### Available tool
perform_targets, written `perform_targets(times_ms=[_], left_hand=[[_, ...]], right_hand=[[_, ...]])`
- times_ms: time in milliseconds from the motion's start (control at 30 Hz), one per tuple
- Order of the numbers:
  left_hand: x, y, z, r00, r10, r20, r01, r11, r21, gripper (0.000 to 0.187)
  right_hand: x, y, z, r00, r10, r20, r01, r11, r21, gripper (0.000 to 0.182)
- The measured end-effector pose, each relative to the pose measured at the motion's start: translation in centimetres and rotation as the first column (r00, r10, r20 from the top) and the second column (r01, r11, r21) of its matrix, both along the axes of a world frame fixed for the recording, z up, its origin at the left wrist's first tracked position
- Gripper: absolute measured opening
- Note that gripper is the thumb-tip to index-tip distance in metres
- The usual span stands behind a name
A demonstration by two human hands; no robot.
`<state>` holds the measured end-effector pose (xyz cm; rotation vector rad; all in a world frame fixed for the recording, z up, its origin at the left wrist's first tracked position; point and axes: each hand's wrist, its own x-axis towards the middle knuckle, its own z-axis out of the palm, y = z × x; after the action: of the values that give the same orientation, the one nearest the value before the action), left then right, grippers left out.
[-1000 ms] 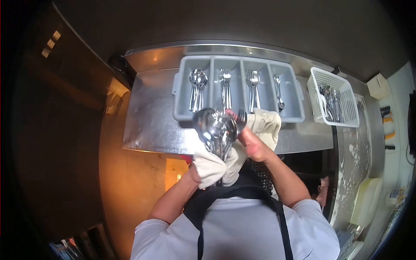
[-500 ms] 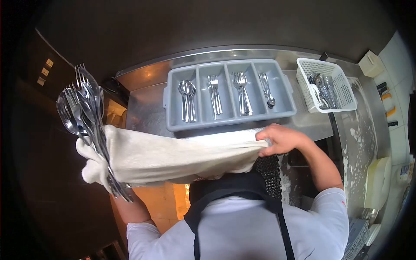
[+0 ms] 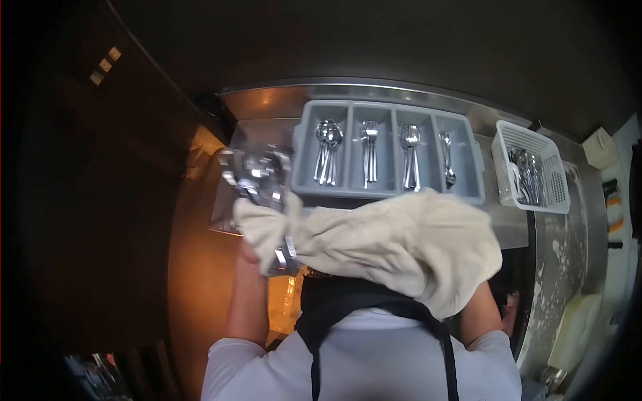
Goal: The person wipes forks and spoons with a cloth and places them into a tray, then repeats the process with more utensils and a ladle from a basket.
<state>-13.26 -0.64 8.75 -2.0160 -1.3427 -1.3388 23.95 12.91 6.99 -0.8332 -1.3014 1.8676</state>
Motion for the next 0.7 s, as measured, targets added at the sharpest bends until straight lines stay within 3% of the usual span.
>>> perform_targets(times_ms=[33,67,100,133,167,200,233,267,300,333,367,400,433,533,633,667,700], left_hand=[[2.0,0.6,1.8,0.987,-0.141,0.082,0.153,0.974,-0.164,0.014],[2.9,0.0,0.4,0.916,-0.088,0.391,0.259,0.875,-0.409,0.013],[4.8,-0.4,0.0,0.74,-0.005,0.672,0.439,0.761,-0.477,0.011],[6.7,-0.7,-0.5,0.471,0.161,0.867,0.579,0.685,-0.442,0.009],[9.2,-0.5,0.4,0.109,0.27,0.957,0.673,0.688,-0.27,0.009],[10.3,-0.7,-0.3,0.074,0.343,0.936,0.667,0.681,-0.302,0.008],[11.1,-0.5,0.2,0.039,0.236,0.971,0.74,0.647,-0.187,0.005],[11.8,-0.8,-0.3,-0.147,0.29,0.946,0.788,0.612,-0.065,0.005],[12.4,-1.5,-1.5,-0.322,0.349,0.88,0.809,0.584,0.065,0.011],[11.8,-2.1,-3.5,0.077,0.378,0.922,0.816,0.508,-0.276,0.016],[12.0,-2.8,-5.1,0.154,0.371,0.916,0.808,0.486,-0.333,0.02],[12.5,-3.0,-5.5,0.083,0.388,0.918,0.773,0.557,-0.305,0.019],[12.8,-3.1,-5.9,0.012,0.397,0.918,0.729,0.624,-0.28,0.018],[12.1,-4.3,-8.7,-0.278,0.427,0.86,0.772,0.632,-0.064,0.018],[12.8,-4.4,-9.7,-0.207,0.421,0.883,0.784,0.611,-0.108,0.017],[12.9,-4.4,-9.7,-0.158,0.434,0.887,0.826,0.551,-0.123,0.016],[13.2,-4.4,-9.3,-0.069,0.434,0.898,0.812,0.548,-0.202,0.016]], right_hand=[[-1.9,-0.2,0.2,1.0,-0.013,0.026,0.012,0.999,0.04,0.027],[-3.7,-0.5,0.5,0.996,-0.026,0.085,0.016,0.994,0.111,0.027],[-5.3,-0.5,1.0,0.985,-0.045,0.164,0.011,0.979,0.203,0.026],[-6.8,-0.6,1.6,0.961,-0.075,0.266,-0.012,0.95,0.311,0.026],[-8.2,-0.6,2.2,0.912,-0.115,0.393,-0.069,0.903,0.425,0.025],[-9.3,-0.8,2.8,0.831,-0.164,0.532,-0.179,0.826,0.534,0.025],[-10.4,-1.0,3.2,0.73,-0.223,0.646,-0.323,0.72,0.614,0.024],[-11.4,-1.2,3.0,0.668,-0.26,0.697,-0.451,0.603,0.658,0.024],[-12.0,-1.0,1.4,0.719,-0.243,0.652,-0.498,0.475,0.726,0.022],[-12.6,-0.9,-0.1,0.766,-0.218,0.604,-0.522,0.336,0.784,0.021],[-12.8,-2.0,-1.2,0.828,-0.178,0.532,-0.429,0.41,0.805,0.019],[-12.8,-2.9,-1.8,0.976,0.035,0.213,-0.134,0.873,0.47,0.019],[-12.9,-2.9,-2.2,0.987,0.074,0.145,-0.129,0.896,0.425,0.021],[-12.9,-3.0,-2.3,0.984,0.145,-0.107,-0.115,0.962,0.248,0.024],[-13.4,-3.8,-1.2,0.989,0.059,-0.139,-0.03,0.979,0.203,0.02],[-13.0,-3.2,-2.0,0.998,0.044,0.054,-0.061,0.921,0.384,0.016],[-13.0,-3.0,-1.8,0.99,-0.042,0.134,-0.031,0.863,0.503,0.013]])
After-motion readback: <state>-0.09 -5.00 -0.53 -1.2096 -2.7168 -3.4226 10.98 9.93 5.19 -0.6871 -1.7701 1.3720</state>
